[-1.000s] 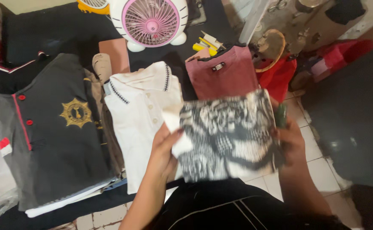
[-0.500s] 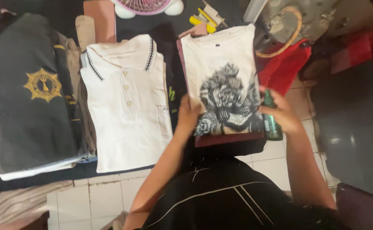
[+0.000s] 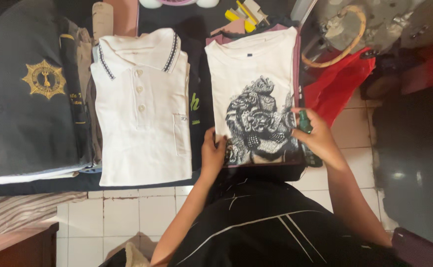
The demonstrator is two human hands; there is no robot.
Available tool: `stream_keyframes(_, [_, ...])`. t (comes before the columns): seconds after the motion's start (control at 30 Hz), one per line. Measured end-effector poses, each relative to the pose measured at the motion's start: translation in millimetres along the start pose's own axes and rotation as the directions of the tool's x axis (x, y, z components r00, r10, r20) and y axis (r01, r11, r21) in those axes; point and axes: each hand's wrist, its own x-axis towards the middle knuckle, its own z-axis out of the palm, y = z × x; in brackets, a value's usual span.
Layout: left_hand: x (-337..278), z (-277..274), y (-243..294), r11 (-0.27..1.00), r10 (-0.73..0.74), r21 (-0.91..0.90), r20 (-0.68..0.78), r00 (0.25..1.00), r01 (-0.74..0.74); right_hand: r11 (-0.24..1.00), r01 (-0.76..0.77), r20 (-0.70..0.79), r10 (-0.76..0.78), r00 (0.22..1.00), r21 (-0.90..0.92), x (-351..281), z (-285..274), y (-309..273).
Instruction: The person folds a series of t-shirts and tops on a table, using a small green spray bottle to mist each item before folding. The person handles the garments one at a time, smoothing them out and stacking them into a neat pile.
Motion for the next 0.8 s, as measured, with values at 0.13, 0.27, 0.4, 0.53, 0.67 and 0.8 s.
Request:
stream_keyframes(0.13, [4.7,3.1,-10.2,0.986,-0.005,0.165,-0.015,1.0,0.007,0.999,-0.031,0.004,0.031,1.0,0.014,-5.7,-1.2,12.5])
stream_keyframes(0.27, [5.3,1.0,-10.6,0.993,-0.016,0.116,0.016,1.0,0.014,0.993,-0.061,0.026,0.058,0.998,0.102,-3.7,-3.1,25.5])
stream_keyframes(0.4, [1.0,1.1,6.1,0.975,0.08,0.21,-0.008,0.997,-0.077,0.997,-0.061,0.047,0.059,0.997,0.052,2.6,-6.1,33.2])
stream_keyframes(0.53, [-2.2,1.6,33.2,0.905,-0.232,0.367,0.001,0.973,0.216,0.996,-0.066,0.084,0.061,0.995,0.053,5.2,-8.9,31.8])
stream_keyframes(0.67, [-3.1,3.5,58.5,0.862,0.203,0.479,-0.022,0.979,-0.168,0.998,-0.051,0.083,0.054,0.995,-0.042,9.5,-15.7,11.5])
stream_keyframes(0.8, [7.9,14.7,68.6,0.748,0.391,0.556,0.071,0.918,-0.362,0.995,-0.007,-0.031,0.004,1.0,-0.097,8.6,-20.9,-20.2])
